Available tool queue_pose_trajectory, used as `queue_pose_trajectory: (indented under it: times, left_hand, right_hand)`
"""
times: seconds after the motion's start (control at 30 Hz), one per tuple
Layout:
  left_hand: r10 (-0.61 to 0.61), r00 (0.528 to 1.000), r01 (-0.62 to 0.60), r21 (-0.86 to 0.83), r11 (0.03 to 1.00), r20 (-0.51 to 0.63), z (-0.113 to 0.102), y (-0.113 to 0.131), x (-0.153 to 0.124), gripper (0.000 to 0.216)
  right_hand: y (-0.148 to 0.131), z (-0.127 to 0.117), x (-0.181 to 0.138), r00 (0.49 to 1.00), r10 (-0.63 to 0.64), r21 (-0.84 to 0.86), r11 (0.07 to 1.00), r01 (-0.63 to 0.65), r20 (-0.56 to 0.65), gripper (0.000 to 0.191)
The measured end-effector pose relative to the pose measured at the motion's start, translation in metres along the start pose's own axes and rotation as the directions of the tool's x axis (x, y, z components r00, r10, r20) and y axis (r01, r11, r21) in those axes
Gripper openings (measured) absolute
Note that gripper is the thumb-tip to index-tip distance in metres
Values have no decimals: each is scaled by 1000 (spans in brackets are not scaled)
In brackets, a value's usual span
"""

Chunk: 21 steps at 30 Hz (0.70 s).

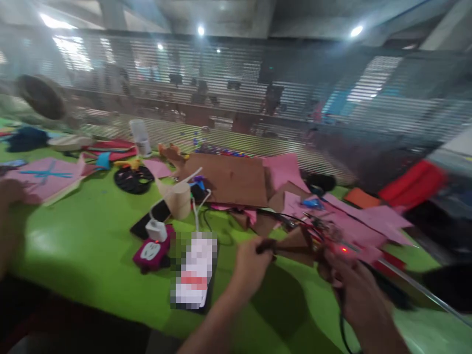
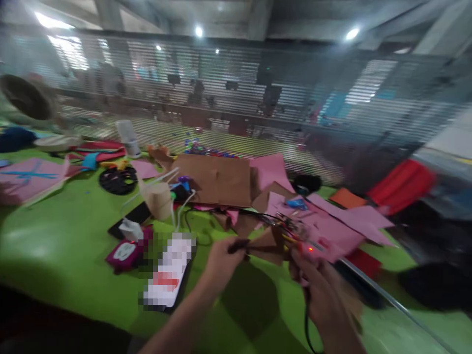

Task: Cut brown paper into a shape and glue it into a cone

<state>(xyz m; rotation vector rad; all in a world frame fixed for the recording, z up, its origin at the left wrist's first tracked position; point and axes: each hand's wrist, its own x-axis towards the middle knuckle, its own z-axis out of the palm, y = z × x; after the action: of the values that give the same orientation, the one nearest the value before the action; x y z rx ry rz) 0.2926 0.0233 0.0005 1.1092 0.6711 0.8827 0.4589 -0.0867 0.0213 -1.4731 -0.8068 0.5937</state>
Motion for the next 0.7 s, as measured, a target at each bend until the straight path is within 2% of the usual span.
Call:
queue_pose_trajectory:
  times: [0.1, 0.23, 0.37, 0.5, 0.6, 0.7]
  left_hand:
    - [-15, 999, 16, -34, 999, 40, -3, -2, -3, 28]
    - [-31, 998, 35, -77, 996, 53, -2, -3, -6, 24]
    - [-88, 994, 93, -70, 993, 72, -3, -6, -6, 24]
    - [-114, 972, 123, -32, 992, 207, -5, -6, -8, 32]
    - [-96, 951, 76, 77, 994, 294, -6, -3, -10, 31]
    - [-66, 959, -15, 282, 959, 276, -8, 0, -10, 30]
  right_hand:
    - [-4, 5, -4, 995, 17, -1, 1000, -17, -94, 40]
    - [-11, 20, -3, 994, 46, -13, 999, -47, -101, 34]
    - [-14, 21, -4, 993, 72, -20, 997, -75, -96, 27]
    - [-10, 14, -1, 995, 48, -41, 998, -52, -89, 24]
    - [-7, 9, 0, 996, 37, -68, 997, -43, -84, 21]
    - [-8, 8, -1, 995, 52, -81, 995, -59, -80, 20]
